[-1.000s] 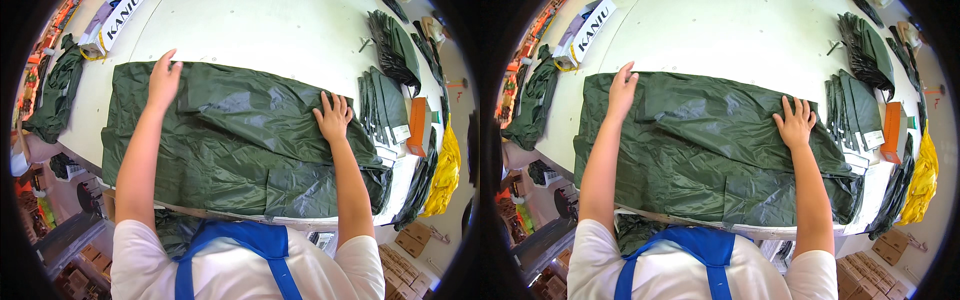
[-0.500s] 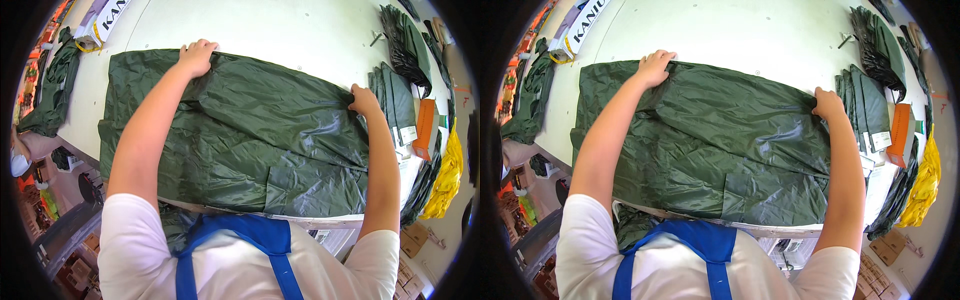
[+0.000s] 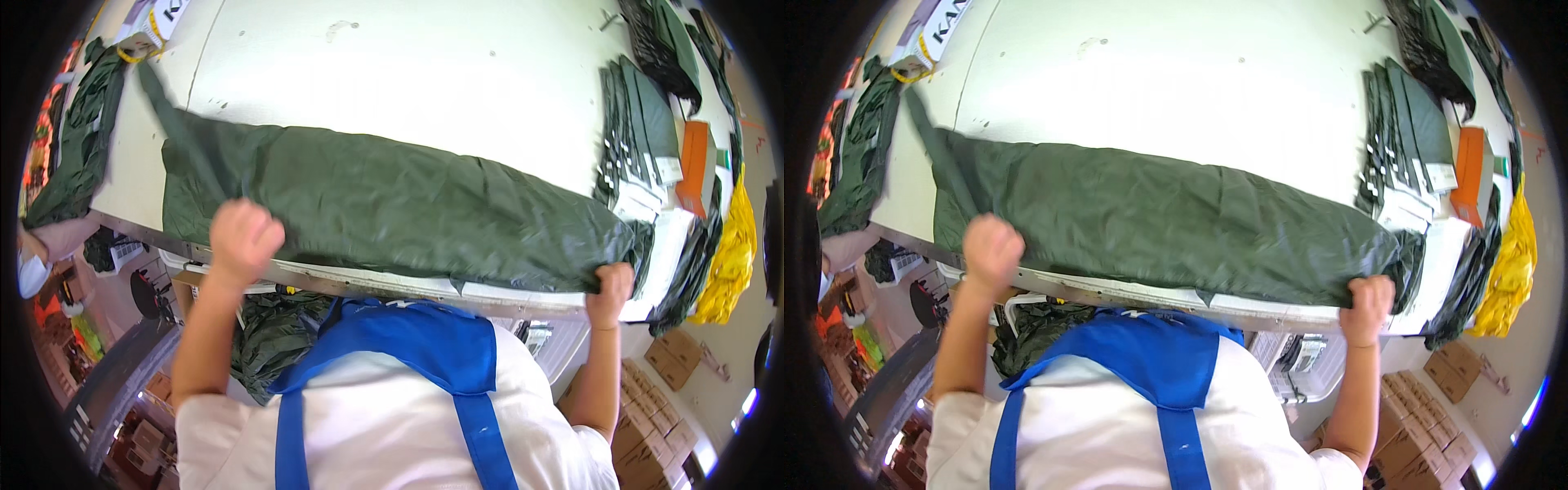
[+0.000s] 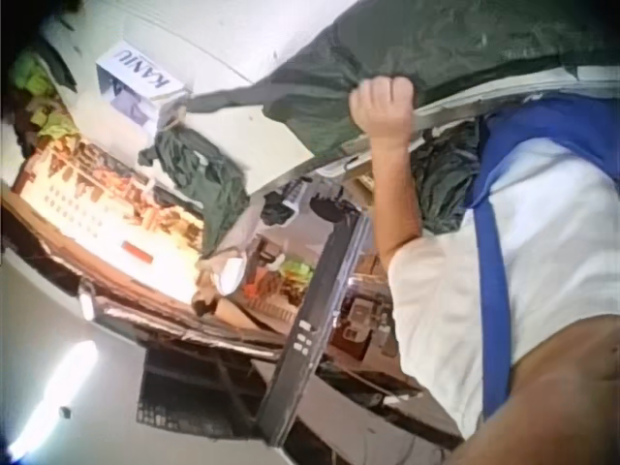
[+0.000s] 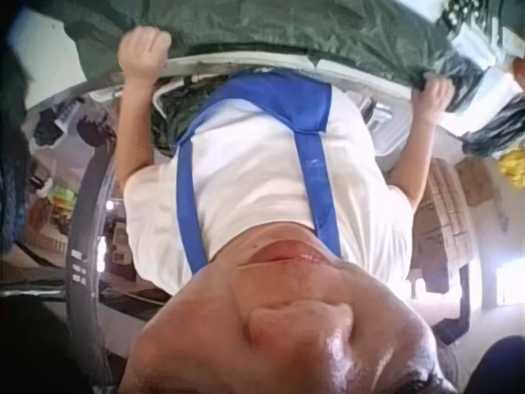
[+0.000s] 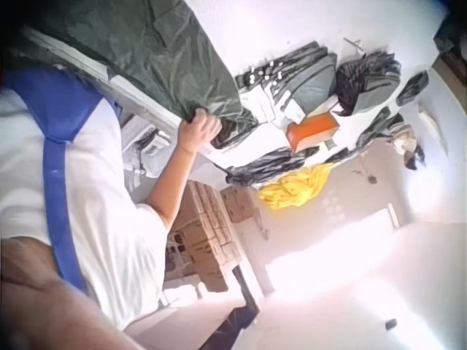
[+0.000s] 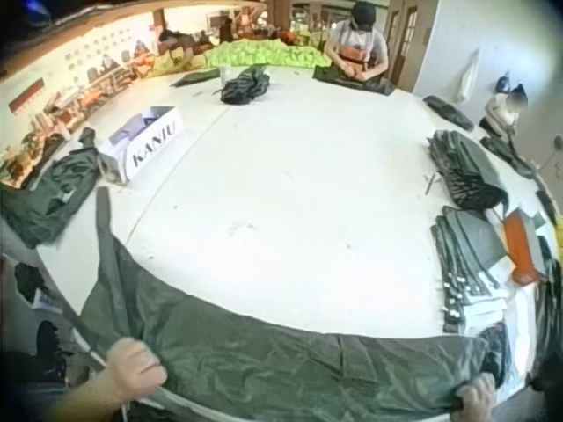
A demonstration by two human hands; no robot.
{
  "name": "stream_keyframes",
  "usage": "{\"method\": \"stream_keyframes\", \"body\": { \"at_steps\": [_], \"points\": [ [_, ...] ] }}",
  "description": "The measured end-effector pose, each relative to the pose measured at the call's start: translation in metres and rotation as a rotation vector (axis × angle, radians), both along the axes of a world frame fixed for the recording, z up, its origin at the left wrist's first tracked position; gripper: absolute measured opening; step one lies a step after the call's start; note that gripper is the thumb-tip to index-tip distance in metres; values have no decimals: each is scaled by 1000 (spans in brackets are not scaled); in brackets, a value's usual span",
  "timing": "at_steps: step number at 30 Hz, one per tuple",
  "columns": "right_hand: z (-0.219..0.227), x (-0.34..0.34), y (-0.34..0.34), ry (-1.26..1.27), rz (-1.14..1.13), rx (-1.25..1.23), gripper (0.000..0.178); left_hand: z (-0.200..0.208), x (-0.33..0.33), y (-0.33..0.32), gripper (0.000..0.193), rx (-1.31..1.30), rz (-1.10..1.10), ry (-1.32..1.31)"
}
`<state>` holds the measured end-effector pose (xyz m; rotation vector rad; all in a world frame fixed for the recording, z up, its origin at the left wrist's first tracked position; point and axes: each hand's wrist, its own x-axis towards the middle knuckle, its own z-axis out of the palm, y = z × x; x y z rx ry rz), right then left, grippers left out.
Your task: The person folds a green raincoat on a white table, smoothing and aligning the fabric, then folds it into a compact bundle. The person places a white paper insert into the folded coat and secures it with a small clip. The person then unfolds the coat and inspects the zipper and seams.
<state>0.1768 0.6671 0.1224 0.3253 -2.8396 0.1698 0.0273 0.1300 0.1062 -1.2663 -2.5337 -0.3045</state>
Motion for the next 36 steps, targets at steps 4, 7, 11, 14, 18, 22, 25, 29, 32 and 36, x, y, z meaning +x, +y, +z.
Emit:
{"method": "stream_keyframes", "body": {
  "at_steps": [4,7,11,14,18,22,25,29,32,36],
  "points": [
    [-37,43,-16,-318,-84,39,37,-31,80,0,32,-83,268,-718],
    [-49,39,-8,-487,-36,51,44,-46,69,29,46,160,154,-424],
    [-36,19,51,-312,-53,-239,36,-83,81,60,63,-117,349,-409],
    [-25,-1,124,-142,-405,-21,63,-99,83,57,75,-105,342,-423],
    [-36,-17,177,-444,-231,223,54,-103,81,56,102,-120,307,-442],
    [-43,-30,230,-462,-381,-126,37,-107,81,55,111,-220,329,-435],
    [-51,-33,239,-394,-559,-273,37,-109,79,66,111,-271,336,-401],
    [-73,-34,234,-337,-415,72,44,-105,78,73,112,-288,355,-437],
    [-72,-19,237,-420,-317,298,50,-105,76,74,108,-241,370,-465],
    [-14,-37,143,-629,-344,-9,71,-100,76,68,104,-255,365,-444]
  ]
}}
